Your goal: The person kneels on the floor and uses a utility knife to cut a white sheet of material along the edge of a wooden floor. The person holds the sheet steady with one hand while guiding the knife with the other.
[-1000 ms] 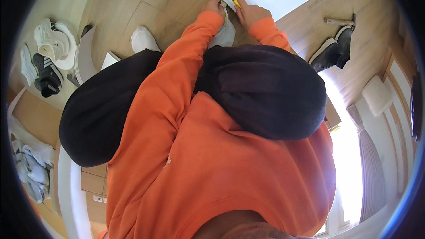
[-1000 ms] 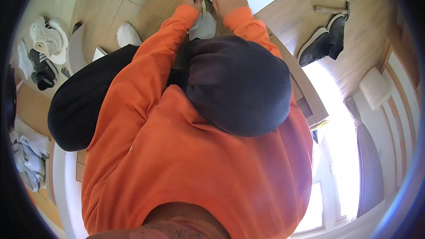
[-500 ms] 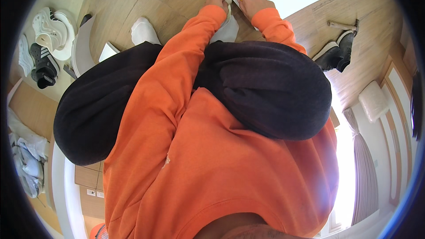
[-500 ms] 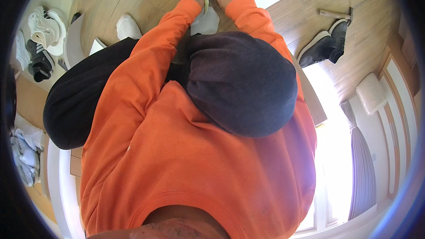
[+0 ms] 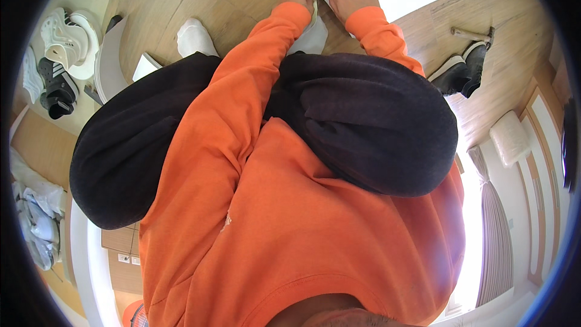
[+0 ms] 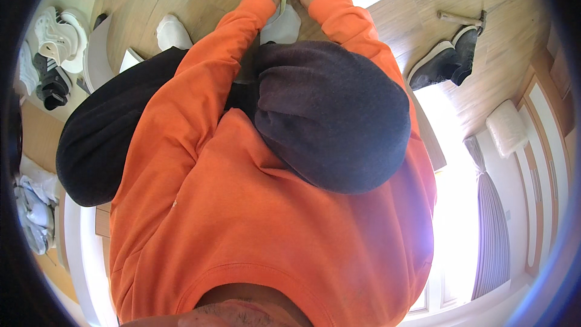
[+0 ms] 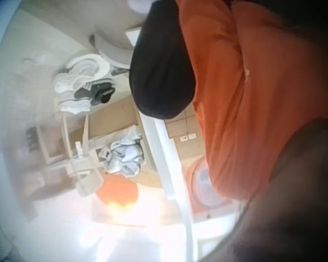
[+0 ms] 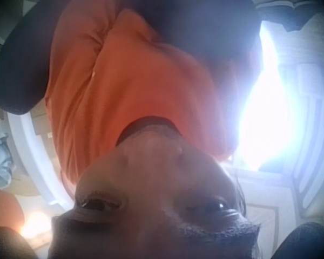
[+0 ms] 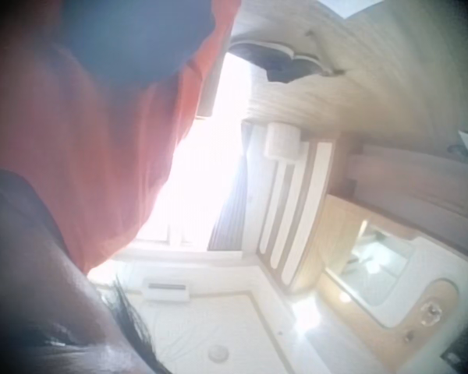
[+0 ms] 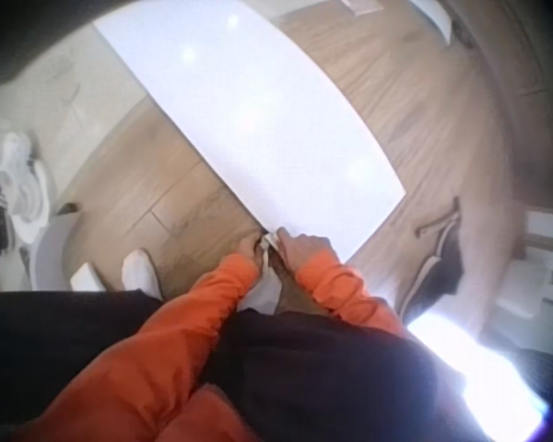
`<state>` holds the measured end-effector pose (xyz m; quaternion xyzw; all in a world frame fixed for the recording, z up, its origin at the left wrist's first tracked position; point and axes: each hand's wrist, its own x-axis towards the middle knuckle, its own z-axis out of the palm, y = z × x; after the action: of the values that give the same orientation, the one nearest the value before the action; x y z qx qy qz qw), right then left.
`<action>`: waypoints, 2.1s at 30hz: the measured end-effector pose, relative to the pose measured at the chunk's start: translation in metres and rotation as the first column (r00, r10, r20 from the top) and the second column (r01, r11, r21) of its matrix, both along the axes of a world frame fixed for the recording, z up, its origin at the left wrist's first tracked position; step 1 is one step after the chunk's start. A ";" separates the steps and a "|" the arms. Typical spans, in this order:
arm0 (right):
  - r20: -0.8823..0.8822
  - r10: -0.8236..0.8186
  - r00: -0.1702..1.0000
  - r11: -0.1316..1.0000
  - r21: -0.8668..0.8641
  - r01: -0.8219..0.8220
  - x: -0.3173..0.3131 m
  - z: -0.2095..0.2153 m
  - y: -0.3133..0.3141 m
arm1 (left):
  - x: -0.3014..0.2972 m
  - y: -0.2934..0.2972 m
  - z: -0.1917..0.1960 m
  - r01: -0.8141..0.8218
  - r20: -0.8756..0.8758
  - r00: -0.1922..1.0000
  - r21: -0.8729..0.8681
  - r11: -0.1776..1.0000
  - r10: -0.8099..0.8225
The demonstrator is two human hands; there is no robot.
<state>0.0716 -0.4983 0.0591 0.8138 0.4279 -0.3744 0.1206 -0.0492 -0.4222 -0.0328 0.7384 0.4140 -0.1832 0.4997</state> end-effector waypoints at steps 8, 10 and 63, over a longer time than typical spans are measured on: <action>-0.028 -0.026 0.999 0.998 -0.061 0.024 -0.003 0.000 0.003 | -0.001 -0.002 -0.011 -0.016 0.001 1.000 -0.033 0.999 0.016; -0.021 -0.046 0.999 0.994 -0.097 0.043 -0.005 0.001 0.003 | -0.002 -0.003 -0.020 -0.006 0.027 1.000 -0.025 1.000 0.007; -0.059 -0.166 0.984 0.971 -0.182 0.153 -0.020 0.003 -0.004 | 0.029 0.027 0.037 0.419 -0.337 0.832 -0.138 0.897 -0.441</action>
<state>0.0518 -0.5025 0.0618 0.8172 0.3302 -0.4492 0.1457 -0.0201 -0.3953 0.0038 0.7513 0.3161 -0.4348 0.3829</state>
